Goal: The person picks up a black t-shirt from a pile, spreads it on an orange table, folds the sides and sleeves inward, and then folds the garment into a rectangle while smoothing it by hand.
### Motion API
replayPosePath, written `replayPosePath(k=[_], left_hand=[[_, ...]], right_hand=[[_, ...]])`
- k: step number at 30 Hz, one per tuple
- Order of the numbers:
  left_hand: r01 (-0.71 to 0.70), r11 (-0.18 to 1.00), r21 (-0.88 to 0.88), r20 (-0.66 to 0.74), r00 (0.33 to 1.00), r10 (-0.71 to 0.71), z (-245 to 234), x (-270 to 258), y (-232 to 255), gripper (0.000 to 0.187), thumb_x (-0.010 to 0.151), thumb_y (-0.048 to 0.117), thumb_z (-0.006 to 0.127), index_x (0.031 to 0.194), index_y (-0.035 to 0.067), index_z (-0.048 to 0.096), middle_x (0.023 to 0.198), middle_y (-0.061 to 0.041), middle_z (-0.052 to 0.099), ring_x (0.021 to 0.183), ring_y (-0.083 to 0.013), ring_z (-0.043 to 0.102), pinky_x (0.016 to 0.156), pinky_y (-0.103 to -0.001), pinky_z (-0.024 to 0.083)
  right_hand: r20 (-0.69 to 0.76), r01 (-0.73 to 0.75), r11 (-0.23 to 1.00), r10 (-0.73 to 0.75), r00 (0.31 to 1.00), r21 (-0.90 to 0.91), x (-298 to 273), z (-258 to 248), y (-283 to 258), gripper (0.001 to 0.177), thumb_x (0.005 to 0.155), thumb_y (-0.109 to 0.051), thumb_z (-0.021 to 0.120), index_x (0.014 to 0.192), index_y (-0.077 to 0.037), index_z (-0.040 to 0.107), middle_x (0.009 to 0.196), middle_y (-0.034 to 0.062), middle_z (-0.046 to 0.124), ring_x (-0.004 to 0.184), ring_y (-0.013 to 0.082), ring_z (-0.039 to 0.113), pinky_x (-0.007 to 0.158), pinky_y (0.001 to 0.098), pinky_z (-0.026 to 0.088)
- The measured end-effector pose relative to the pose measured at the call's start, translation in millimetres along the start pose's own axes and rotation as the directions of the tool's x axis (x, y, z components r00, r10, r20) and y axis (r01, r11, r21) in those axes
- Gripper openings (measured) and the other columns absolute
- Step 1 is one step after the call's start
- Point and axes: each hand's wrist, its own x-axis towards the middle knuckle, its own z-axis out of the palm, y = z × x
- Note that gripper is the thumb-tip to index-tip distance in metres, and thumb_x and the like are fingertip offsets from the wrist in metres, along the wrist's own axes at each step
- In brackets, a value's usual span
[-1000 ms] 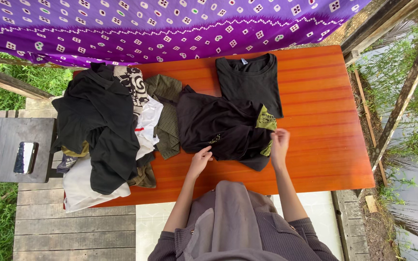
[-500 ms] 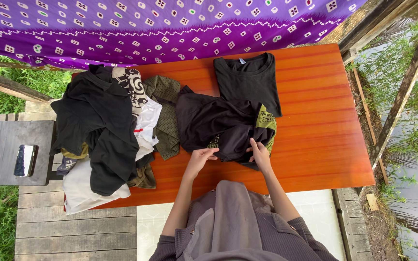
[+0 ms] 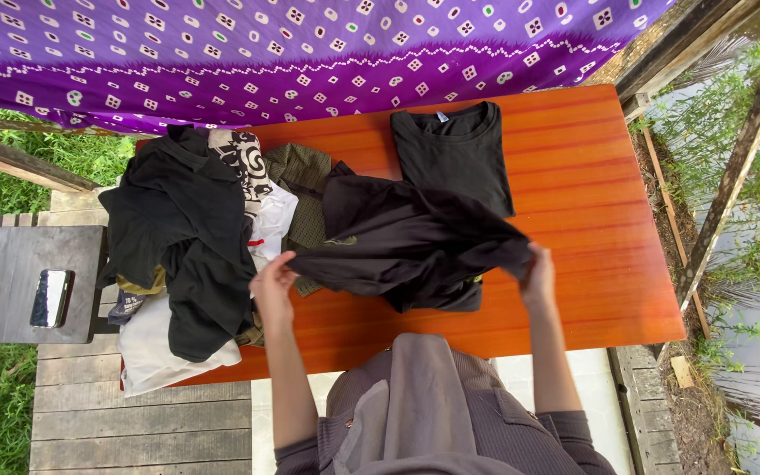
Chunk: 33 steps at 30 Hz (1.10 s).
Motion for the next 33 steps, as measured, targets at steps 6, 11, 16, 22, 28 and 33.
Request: replayPosePath(k=[6, 11, 16, 22, 28, 33], left_hand=[[-0.124, 0.987, 0.105, -0.111, 0.985, 0.136, 2.0, 7.4, 40.2, 0.038, 0.101, 0.016, 0.059, 0.137, 0.006, 0.060, 0.115, -0.001, 0.069, 0.109, -0.0118, 0.065, 0.098, -0.030, 0.048], [-0.492, 0.716, 0.495, 0.186, 0.865, 0.466, 27.5, -14.2, 0.4, 0.047, 0.098, 0.005, 0.062, 0.143, 0.000, 0.052, 0.142, -0.013, 0.055, 0.131, -0.0218, 0.052, 0.106, -0.033, 0.039], [-0.216, 0.814, 0.540, 0.440, 0.896, -0.054, 30.7, -23.7, -70.3, 0.021, 0.105, 0.021, 0.061, 0.104, 0.004, 0.074, 0.098, -0.004, 0.079, 0.092, -0.0145, 0.073, 0.087, -0.026, 0.057], [-0.422, 0.435, 0.795, 0.555, 0.795, -0.243, 42.7, -45.8, -123.4, 0.053, 0.094, 0.027, 0.070, 0.143, 0.011, 0.055, 0.146, -0.012, 0.054, 0.133, -0.0305, 0.053, 0.106, -0.045, 0.044], [-0.475, 0.066, 0.878, 0.470, 0.825, -0.315, 65.5, -67.0, -129.6, 0.083, 0.084, 0.032, 0.082, 0.153, 0.018, 0.039, 0.157, -0.013, 0.032, 0.142, -0.0358, 0.039, 0.104, -0.049, 0.044], [-0.467, 0.019, 0.884, 0.459, 0.859, -0.229, 67.2, -72.2, -129.3, 0.074, 0.077, 0.030, 0.089, 0.140, 0.016, 0.052, 0.144, -0.011, 0.040, 0.136, -0.0337, 0.040, 0.102, -0.053, 0.039]], right_hand=[[-0.003, 0.241, 0.949, -0.246, 0.969, -0.205, -26.6, 9.4, -77.7, 0.055, 0.102, -0.045, 0.045, 0.149, -0.018, 0.038, 0.144, 0.0064, 0.054, 0.125, 0.0224, 0.057, 0.096, 0.0414, 0.047], [0.048, 0.233, 0.899, -0.232, 0.971, -0.371, -39.5, 34.8, -65.6, 0.067, 0.101, -0.050, 0.043, 0.160, -0.019, 0.029, 0.154, 0.0077, 0.048, 0.133, 0.0224, 0.053, 0.100, 0.0438, 0.044], [0.275, 0.158, 0.838, -0.009, 0.961, -0.522, -48.3, 63.1, 9.7, 0.049, 0.100, -0.036, 0.052, 0.141, -0.009, 0.059, 0.126, 0.0119, 0.074, 0.087, 0.0192, 0.071, 0.071, 0.0336, 0.049], [0.435, 0.244, 0.520, 0.281, 0.856, -0.818, -70.2, 95.3, 79.1, 0.059, 0.089, -0.022, 0.078, 0.145, -0.020, 0.058, 0.140, 0.0114, 0.052, 0.081, 0.0131, 0.070, 0.076, 0.0291, 0.056], [0.506, 0.448, 0.269, 0.213, 0.836, -0.853, -69.4, 94.6, 85.3, 0.072, 0.075, -0.012, 0.082, 0.142, -0.019, 0.057, 0.137, 0.0058, 0.052, 0.078, 0.0204, 0.064, 0.077, 0.0336, 0.058], [0.553, 0.544, 0.124, 0.050, 0.832, -0.830, -71.4, 91.7, 98.9, 0.053, 0.074, -0.009, 0.083, 0.124, -0.015, 0.066, 0.114, 0.0098, 0.060, 0.094, 0.0272, 0.067, 0.078, 0.0379, 0.055]])
